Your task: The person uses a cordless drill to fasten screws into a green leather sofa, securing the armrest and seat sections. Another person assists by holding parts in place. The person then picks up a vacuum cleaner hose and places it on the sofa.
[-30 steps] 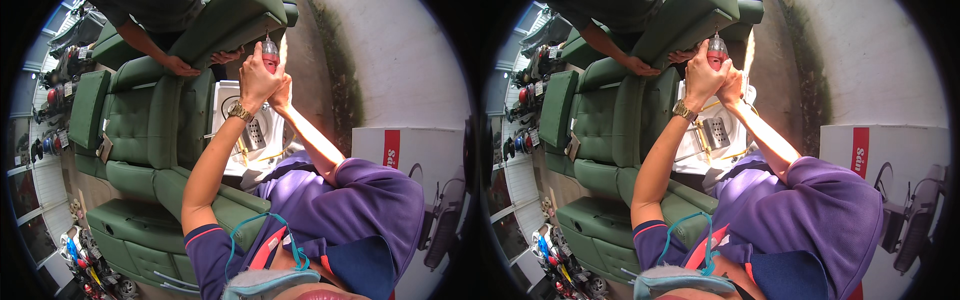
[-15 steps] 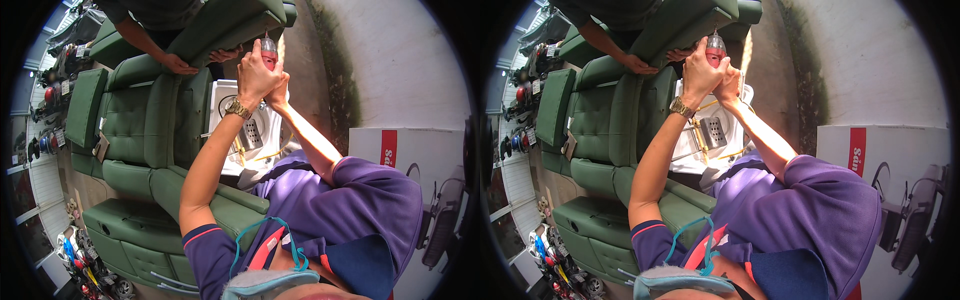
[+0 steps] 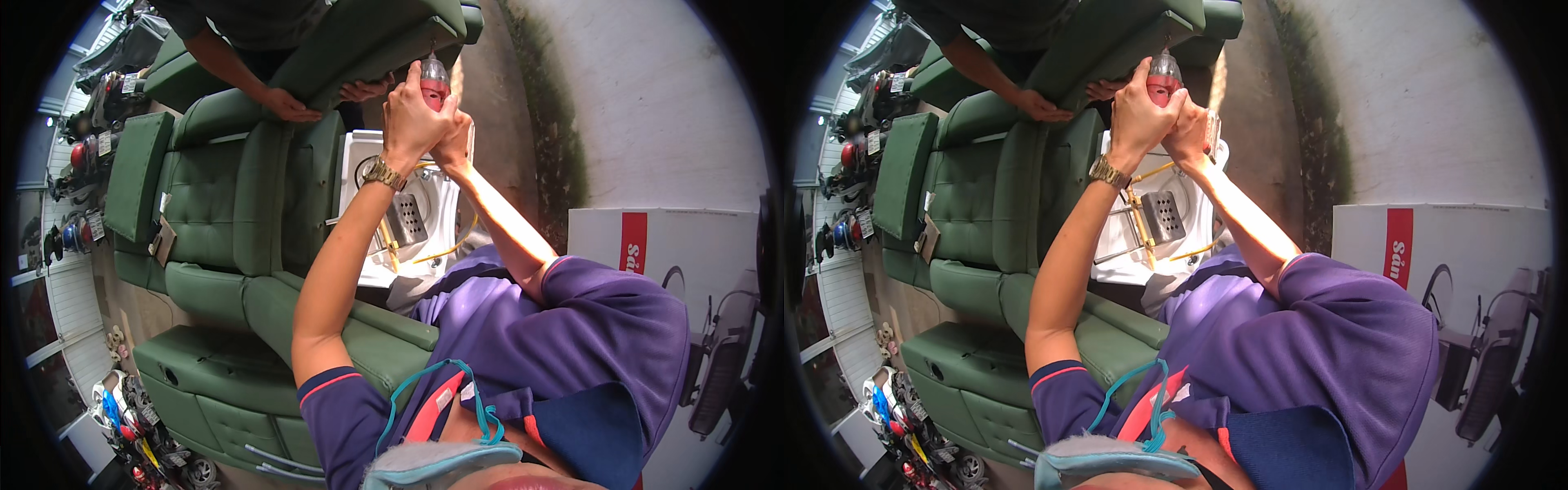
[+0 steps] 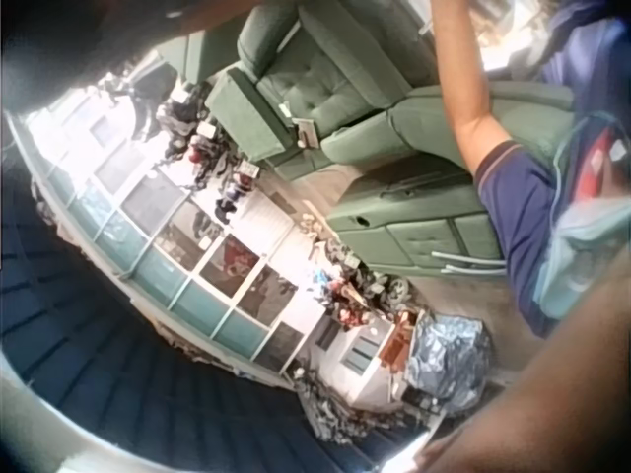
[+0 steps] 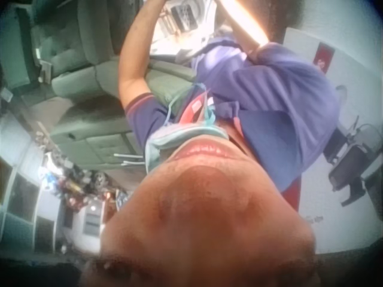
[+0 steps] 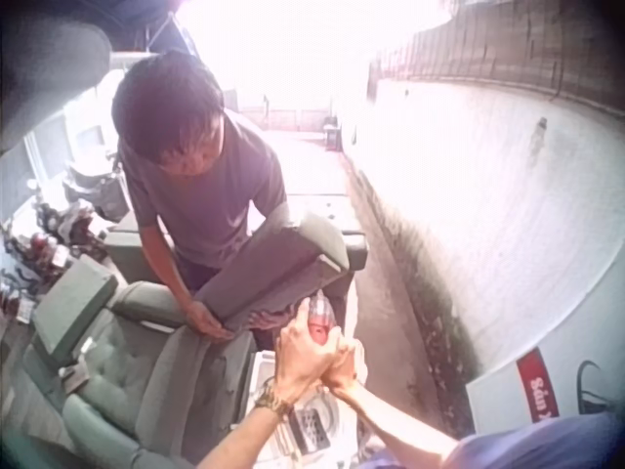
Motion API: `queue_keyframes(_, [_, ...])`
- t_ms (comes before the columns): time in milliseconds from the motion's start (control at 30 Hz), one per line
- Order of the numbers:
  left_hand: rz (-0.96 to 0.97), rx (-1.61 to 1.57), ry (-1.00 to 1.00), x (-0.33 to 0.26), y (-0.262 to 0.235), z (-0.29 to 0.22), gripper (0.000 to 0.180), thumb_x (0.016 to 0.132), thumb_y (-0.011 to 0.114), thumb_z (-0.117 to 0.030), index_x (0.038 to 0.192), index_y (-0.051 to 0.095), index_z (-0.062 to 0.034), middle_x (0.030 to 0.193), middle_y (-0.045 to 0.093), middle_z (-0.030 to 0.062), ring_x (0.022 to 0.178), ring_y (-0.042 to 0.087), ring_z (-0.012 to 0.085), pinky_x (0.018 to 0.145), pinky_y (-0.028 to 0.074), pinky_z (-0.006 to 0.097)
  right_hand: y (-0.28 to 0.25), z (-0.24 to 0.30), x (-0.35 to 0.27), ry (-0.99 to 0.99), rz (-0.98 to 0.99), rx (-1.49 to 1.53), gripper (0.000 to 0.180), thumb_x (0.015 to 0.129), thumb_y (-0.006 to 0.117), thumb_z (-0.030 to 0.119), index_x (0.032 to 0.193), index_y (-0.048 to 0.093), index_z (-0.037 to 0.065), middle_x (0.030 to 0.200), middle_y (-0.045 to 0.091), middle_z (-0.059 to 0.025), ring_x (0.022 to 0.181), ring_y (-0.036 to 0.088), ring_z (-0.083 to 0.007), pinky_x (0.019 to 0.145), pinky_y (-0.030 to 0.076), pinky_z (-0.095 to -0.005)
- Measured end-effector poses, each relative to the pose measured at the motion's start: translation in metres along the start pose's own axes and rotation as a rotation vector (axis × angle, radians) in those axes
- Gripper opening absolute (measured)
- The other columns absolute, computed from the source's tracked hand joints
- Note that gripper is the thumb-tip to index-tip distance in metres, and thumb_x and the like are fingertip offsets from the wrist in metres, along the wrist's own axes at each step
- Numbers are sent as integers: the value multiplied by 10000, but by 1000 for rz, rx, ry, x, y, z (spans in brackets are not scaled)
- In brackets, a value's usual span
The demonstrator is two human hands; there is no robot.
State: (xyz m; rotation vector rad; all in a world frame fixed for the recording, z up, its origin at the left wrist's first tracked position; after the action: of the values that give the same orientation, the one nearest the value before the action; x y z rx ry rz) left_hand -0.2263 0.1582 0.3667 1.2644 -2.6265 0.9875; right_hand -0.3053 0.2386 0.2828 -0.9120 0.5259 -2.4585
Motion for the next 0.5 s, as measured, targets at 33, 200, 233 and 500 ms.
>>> queue_keyframes(33, [-32, 4, 30, 1, 0, 0, 794, 802, 802, -354, 1403, 552, 100, 1012, 730, 335, 903, 750, 466, 820, 609, 487, 0, -1, 0, 27, -12, -5, 285, 847, 784, 172, 951, 650, -57, 718, 705, -190, 643, 731, -275, 609, 546, -389])
queue_keyframes(200, [-7, -9, -3, 4, 3, 2, 768, 814, 809, -354, 1387, 566, 96, 983, 736, 338, 903, 754, 468, 819, 609, 469, 1, -3, 3, 21, -19, 25, 298, 847, 781, 183, 979, 644, -47, 726, 710, -191, 670, 747, -292, 621, 552, -400])
queue_keyframes(233, [-23, 5, 15, 4, 3, 1, 767, 814, 808, -354, 1388, 566, 95, 982, 735, 339, 900, 754, 468, 819, 609, 468, 1, -3, 3, 7, -4, 45, 302, 846, 781, 186, 982, 644, -46, 728, 709, -194, 677, 750, -292, 621, 553, -401])
queue_keyframes(500, [8, -23, -4, 11, 1, 3, 827, 785, 791, -354, 1435, 526, 83, 1047, 728, 328, 946, 738, 469, 871, 594, 503, 0, 2, 10, 11, 0, -34, 278, 836, 785, 193, 948, 667, -32, 717, 695, -213, 690, 752, -330, 612, 552, -399])
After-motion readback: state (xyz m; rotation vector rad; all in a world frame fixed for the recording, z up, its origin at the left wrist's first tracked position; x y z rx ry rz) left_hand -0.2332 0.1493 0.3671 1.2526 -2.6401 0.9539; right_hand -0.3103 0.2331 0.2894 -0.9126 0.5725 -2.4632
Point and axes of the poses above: each hand's wrist, its own x-axis towards the middle knuckle, its own y-axis out of the palm, z = x × y, the point moved 2 cm from there along x, towards the middle knuckle
